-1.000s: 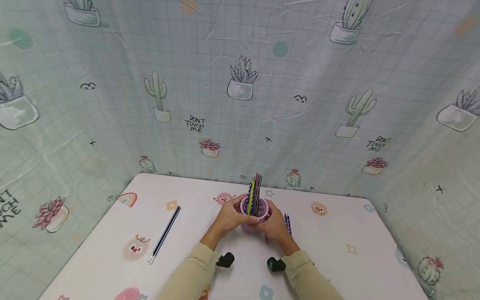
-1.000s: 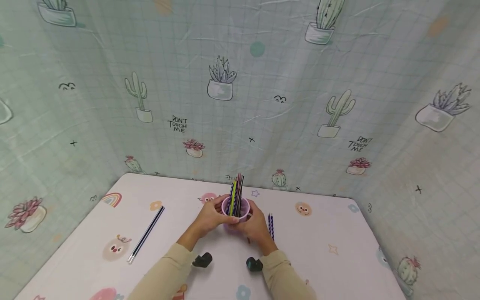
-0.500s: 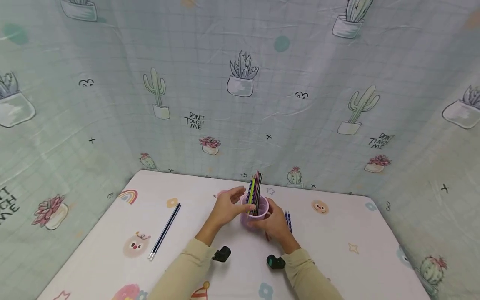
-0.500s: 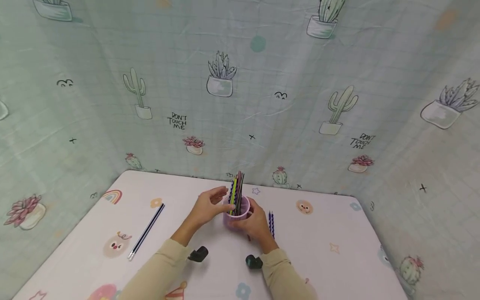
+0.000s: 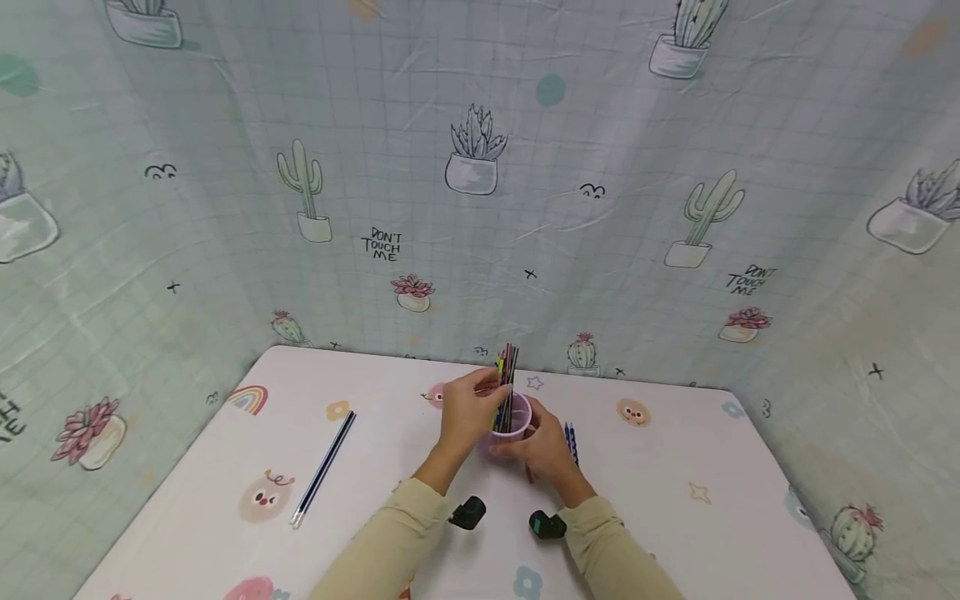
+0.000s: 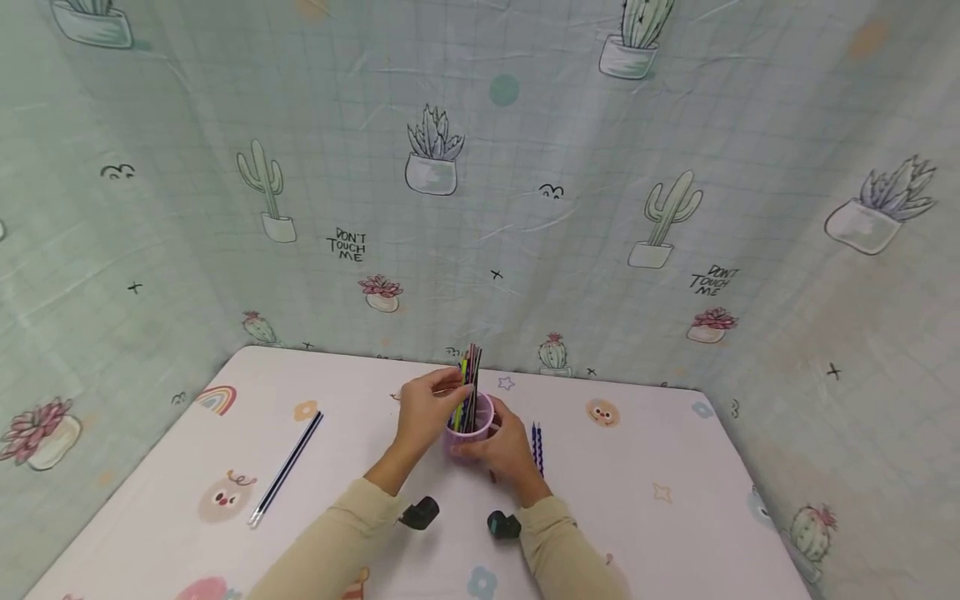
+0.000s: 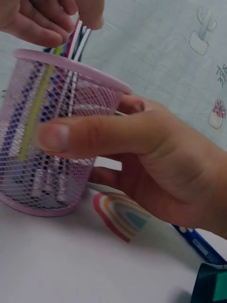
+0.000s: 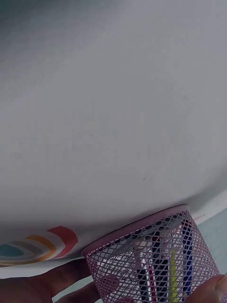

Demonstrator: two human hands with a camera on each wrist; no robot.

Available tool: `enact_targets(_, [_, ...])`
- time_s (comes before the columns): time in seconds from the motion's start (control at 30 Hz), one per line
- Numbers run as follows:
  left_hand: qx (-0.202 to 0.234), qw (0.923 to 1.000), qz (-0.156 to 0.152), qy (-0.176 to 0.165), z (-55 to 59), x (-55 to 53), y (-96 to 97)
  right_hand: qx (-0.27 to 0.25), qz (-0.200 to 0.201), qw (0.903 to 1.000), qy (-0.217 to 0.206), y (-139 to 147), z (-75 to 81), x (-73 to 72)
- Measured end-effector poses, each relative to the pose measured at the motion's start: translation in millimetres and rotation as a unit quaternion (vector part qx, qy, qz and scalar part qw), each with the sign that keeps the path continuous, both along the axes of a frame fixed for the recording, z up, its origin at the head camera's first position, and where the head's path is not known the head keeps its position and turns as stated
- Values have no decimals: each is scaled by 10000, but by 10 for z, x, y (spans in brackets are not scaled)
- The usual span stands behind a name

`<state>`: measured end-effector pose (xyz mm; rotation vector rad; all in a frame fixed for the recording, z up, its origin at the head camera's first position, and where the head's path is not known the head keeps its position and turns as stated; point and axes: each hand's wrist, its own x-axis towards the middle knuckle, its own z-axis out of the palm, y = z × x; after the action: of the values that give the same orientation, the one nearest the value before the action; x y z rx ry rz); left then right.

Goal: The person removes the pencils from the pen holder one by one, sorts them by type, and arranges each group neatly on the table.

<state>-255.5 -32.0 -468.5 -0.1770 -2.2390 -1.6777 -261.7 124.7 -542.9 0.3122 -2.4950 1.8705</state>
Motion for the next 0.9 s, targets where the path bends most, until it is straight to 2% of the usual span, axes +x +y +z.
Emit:
enact_targets(0.1, [-511,9983,291,4,-20,-15,93,-13,11,10000,36,-18,-17,8])
enact_targets(0.23, [-1082,9914,735,-30,-42,-9,186,66,56,10000,12,-36,-33,16])
enact_targets(0.33, [-1595,9814,1066,-30,-55,-13,245,153,47,9999,-6,-43,-41,20])
enact_targets(0.4, [-1994,9721,1238,-46,-66,-23,280,172,14,9998,-25,-47,-43,24])
enact_targets(0.47, [-2274,9648,1319,-57,-77,-28,307,154,18,9999,-48,-53,-44,25])
enact_targets(0.53, [-2409,9613,1336,-54,-86,-25,321,112,45,9999,-62,-61,-46,26])
enact_targets(0.63, [-2375,9629,1283,79,-93,-14,317,92,95,9999,-57,-64,-43,24])
enact_targets(0.73, [-2140,9684,1210,430,-64,-28,290,114,74,9999,-3,-45,-34,20])
enact_targets(0.9, [-1370,9799,1055,999,129,-90,225,28,17,10000,-42,1,11,10])
